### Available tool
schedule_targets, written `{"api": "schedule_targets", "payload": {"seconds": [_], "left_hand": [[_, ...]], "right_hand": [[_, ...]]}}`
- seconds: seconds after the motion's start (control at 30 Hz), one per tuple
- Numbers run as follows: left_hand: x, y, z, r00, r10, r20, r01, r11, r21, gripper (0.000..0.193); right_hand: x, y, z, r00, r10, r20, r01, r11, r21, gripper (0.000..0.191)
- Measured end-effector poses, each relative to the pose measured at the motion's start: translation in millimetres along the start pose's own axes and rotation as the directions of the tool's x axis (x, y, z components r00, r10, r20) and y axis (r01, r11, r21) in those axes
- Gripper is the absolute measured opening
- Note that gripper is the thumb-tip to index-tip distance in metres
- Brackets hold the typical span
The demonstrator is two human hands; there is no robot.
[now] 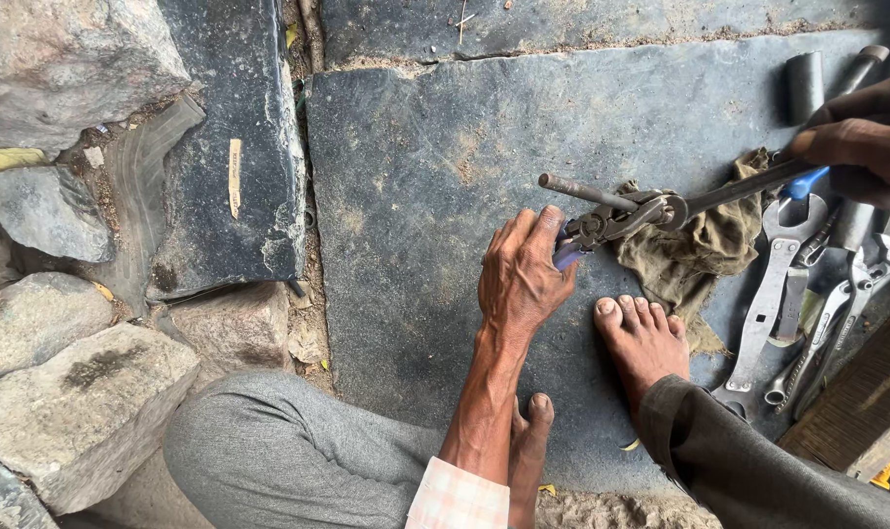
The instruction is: The person sits on the floor and uses pliers and a wrench to tighten a nut on a metal rod. They repeatedly adjust the tools and apply force to secure the connection.
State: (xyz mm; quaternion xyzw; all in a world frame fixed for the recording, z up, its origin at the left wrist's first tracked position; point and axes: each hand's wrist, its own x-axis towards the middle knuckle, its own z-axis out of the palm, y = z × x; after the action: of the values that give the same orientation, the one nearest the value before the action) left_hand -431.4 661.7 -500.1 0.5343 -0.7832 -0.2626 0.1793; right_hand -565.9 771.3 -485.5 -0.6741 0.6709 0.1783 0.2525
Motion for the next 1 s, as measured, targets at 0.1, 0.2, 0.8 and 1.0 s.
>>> {"api": "schedule_targets", "payload": {"seconds": [0.1, 0.2, 0.8, 1.0], "left_hand": [[-1, 3, -3, 1.000, 0.003, 0.002, -0.003, 1.000, 0.003, 0.048], [0, 5, -5, 1.000, 0.000, 0.008, 0.000, 1.000, 0.002, 0.047], [1, 4, -3, 1.000, -0.005, -0.007, 0.005, 1.000, 0.004, 0.049], [4, 6, -5, 1.000, -0.008, -0.005, 0.009, 1.000, 0.023, 0.046]], "right_hand": [[0, 0, -5, 1.000, -0.006, -0.008, 0.006, 1.000, -0.004, 0.062], [-1, -3, -17, 1.000, -0.010, -0.010, 0.010, 1.000, -0.013, 0.066], [-2, -13, -62, 0.999, -0.007, 0.051, 0.007, 1.000, 0.000, 0.074], [1, -4, -39, 1.000, -0.020, 0.016, 0.020, 1.000, 0.011, 0.071]]}}
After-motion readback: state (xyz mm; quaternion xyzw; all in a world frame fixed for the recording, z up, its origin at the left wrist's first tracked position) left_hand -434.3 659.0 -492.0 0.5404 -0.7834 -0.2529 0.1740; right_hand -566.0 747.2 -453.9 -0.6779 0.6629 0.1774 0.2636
